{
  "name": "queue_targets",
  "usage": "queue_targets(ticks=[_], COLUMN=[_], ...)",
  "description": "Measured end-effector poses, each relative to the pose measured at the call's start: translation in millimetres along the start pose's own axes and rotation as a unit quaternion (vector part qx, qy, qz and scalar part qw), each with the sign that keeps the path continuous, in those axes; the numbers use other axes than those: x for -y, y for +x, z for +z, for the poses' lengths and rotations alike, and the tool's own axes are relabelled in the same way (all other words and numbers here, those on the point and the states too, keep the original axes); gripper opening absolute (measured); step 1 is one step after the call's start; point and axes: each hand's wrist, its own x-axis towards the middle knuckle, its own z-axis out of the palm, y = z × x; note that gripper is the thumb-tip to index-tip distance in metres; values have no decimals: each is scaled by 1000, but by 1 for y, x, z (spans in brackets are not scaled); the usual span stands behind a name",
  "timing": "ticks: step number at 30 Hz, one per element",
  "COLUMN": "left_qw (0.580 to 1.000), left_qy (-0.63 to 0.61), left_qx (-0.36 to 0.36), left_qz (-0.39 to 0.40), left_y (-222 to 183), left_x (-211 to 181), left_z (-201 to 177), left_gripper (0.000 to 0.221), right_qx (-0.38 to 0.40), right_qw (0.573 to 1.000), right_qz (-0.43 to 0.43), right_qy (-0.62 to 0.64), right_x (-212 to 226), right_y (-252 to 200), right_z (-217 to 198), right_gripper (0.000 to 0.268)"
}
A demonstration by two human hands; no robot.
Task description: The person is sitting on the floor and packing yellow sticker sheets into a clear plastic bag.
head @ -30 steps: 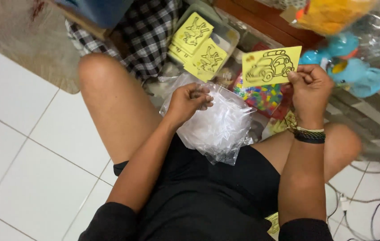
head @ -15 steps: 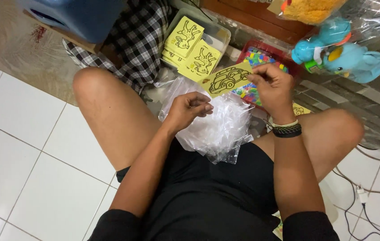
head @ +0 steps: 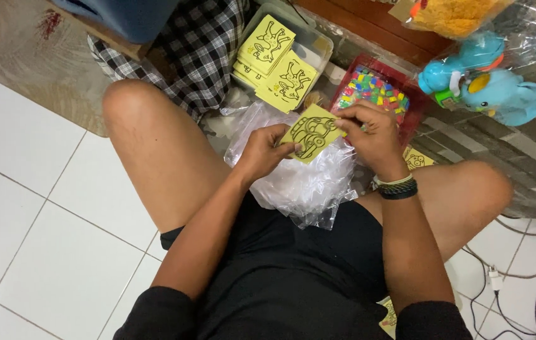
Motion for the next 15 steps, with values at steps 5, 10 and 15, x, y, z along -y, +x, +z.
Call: queue_targets(ticks=[5, 10, 15], left_qw=[998, 999, 998], left_qy=[57, 25, 26], left_qx=[-9, -33, -65], left_qz=[11, -5, 10], left_y=[-4, -9, -5], left_x=[-3, -27, -24], left_z=[-5, -4, -4], left_gripper=[21, 26, 24], right_qx=[24, 92, 104], right_qw=[999, 994, 992], right_qz=[-30, -54, 13], right_qy=[4, -16, 68], right_x=[8, 4, 11], right_y=[-3, -6, -9], right_z=[17, 31, 35], right_gripper=[11, 18, 18])
